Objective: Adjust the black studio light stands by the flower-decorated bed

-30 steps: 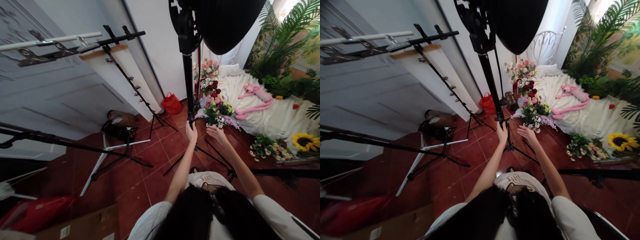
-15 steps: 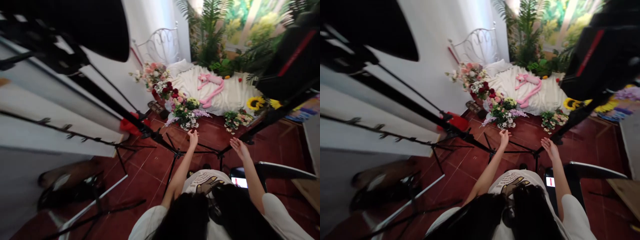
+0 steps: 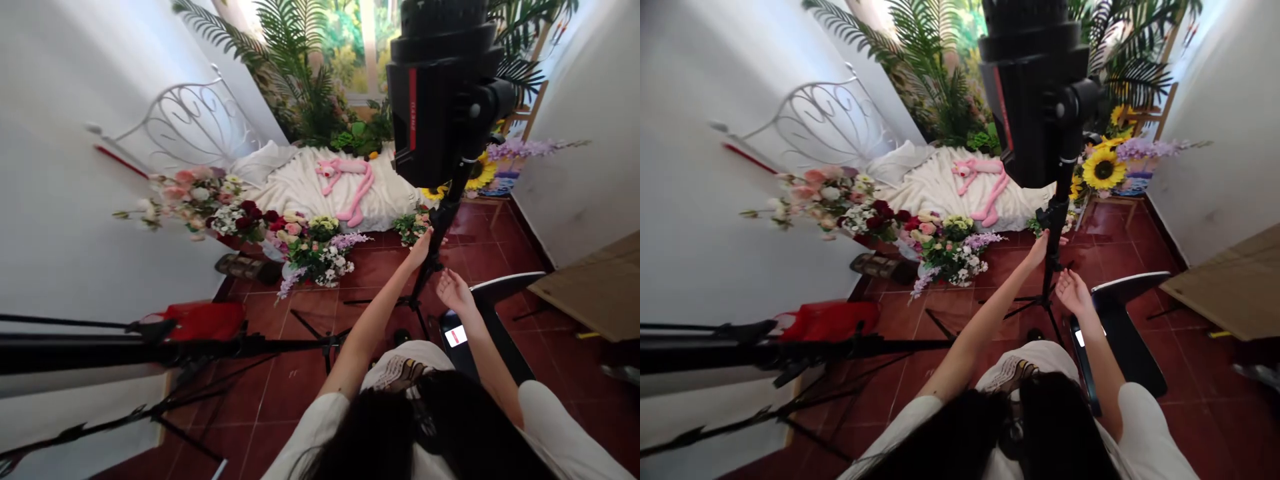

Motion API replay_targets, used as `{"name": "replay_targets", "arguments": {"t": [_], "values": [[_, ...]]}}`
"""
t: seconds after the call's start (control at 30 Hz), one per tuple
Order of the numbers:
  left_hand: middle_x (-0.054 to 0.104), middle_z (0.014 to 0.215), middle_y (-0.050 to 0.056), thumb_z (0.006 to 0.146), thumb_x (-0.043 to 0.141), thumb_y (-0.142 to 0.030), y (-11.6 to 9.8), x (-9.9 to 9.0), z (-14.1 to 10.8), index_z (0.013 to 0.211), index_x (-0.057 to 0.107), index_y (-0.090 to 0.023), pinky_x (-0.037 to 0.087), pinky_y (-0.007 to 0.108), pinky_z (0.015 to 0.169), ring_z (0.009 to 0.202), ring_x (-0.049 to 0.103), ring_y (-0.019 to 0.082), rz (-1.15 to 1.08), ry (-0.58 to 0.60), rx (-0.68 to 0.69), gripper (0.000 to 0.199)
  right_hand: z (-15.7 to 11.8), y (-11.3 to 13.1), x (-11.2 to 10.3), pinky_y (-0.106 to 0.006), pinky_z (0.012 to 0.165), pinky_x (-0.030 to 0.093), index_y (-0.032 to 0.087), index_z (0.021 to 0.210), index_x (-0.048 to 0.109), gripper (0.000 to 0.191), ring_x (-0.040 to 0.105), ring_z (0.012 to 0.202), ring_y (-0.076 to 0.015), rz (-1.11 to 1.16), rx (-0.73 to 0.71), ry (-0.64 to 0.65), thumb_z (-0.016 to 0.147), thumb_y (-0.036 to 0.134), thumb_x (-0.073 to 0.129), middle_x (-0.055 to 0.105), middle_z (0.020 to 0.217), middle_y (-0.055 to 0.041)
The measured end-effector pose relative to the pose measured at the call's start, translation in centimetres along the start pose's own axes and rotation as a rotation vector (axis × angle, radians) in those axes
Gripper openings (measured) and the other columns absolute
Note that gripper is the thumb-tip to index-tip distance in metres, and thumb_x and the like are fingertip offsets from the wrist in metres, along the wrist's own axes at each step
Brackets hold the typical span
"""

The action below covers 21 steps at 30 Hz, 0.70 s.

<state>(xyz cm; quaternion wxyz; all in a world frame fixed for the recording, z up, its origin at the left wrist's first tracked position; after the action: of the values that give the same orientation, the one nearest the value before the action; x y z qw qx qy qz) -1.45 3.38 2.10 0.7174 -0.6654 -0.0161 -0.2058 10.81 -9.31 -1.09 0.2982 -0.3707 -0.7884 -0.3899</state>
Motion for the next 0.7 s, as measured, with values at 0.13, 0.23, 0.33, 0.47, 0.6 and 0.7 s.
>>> {"name": "replay_targets", "arguments": {"t": [0.13, 0.23, 0.33, 0.47, 0.6, 0.7], "values": [[0.07, 0.069, 0.01, 0.087, 0.03, -0.085, 1.6, 0.5, -0.8, 0.083, 0.073, -0.012, 0.054, 0.031, 0.07, 0.067, 0.066, 0.017, 0.008, 0.083, -0.072, 0.085, -0.3, -0.4, 0.5, -0.015, 0.063, 0.058, 0.022, 0.087, 0.065, 0.016, 0.068, 0.067, -0.0082, 0.052, 0.123, 0.143, 0.099, 0.024, 0.054, 0.071, 0.074, 0.0015], [0.068, 0.068, 0.008, 0.082, 0.042, -0.087, 2.1, 0.1, -1.7, 0.08, 0.07, -0.012, 0.049, 0.029, 0.062, 0.061, 0.06, 0.014, 0.033, 0.021, -0.044, 0.081, 0.0, -0.9, 1.3, -0.013, 0.062, 0.057, 0.019, 0.089, 0.063, 0.024, 0.066, 0.067, -0.0078, 0.116, 0.226, 0.198, 0.101, 0.038, 0.055, 0.068, 0.075, 0.0], [0.068, 0.071, 0.008, 0.078, 0.048, -0.088, 2.2, 0.0, -2.0, 0.08, 0.07, -0.012, 0.049, 0.028, 0.062, 0.064, 0.062, 0.015, 0.057, -0.007, 0.001, 0.079, 0.6, -1.3, 2.2, -0.013, 0.058, 0.057, 0.018, 0.088, 0.059, 0.032, 0.063, 0.064, -0.0082, 0.155, 0.312, 0.229, 0.101, 0.047, 0.055, 0.064, 0.072, 0.0002], [0.069, 0.072, 0.008, 0.072, 0.051, -0.091, 2.2, 0.1, -2.0, 0.079, 0.069, -0.013, 0.051, 0.028, 0.063, 0.067, 0.064, 0.016, 0.022, -0.012, -0.005, 0.081, 1.1, -1.8, 3.4, -0.013, 0.051, 0.055, 0.021, 0.083, 0.054, 0.028, 0.059, 0.06, -0.0079, 0.115, 0.306, 0.326, 0.1, 0.043, 0.058, 0.06, 0.071, 0.0023], [0.07, 0.072, 0.007, 0.07, 0.057, -0.09, 1.7, 0.1, -2.3, 0.079, 0.069, -0.014, 0.053, 0.029, 0.064, 0.066, 0.065, 0.016, -0.027, 0.01, -0.008, 0.077, 0.9, -2.2, 4.4, -0.012, 0.05, 0.052, 0.024, 0.07, 0.044, 0.037, 0.054, 0.056, -0.0073, 0.226, 0.21, 0.409, 0.099, 0.039, 0.061, 0.051, 0.061, 0.0059], [0.071, 0.072, 0.006, 0.069, 0.061, -0.088, 1.3, 0.0, -2.5, 0.079, 0.069, -0.014, 0.053, 0.029, 0.065, 0.068, 0.067, 0.016, -0.036, 0.018, -0.011, 0.075, 0.7, -2.6, 4.9, -0.01, 0.047, 0.047, 0.024, 0.065, 0.036, 0.045, 0.049, 0.052, -0.0054, 0.278, 0.187, 0.429, 0.099, 0.036, 0.063, 0.046, 0.057, 0.0078]]}}
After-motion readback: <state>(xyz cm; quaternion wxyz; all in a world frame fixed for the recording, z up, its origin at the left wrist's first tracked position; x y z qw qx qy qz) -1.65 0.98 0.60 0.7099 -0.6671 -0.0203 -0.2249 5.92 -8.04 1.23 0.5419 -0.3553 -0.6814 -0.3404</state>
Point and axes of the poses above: each hand's wrist, its own z-axis towards the middle knuckle, its own x-axis out of the palm, y = z × x, the point moved 2 cm from there along z, towards the middle knuckle
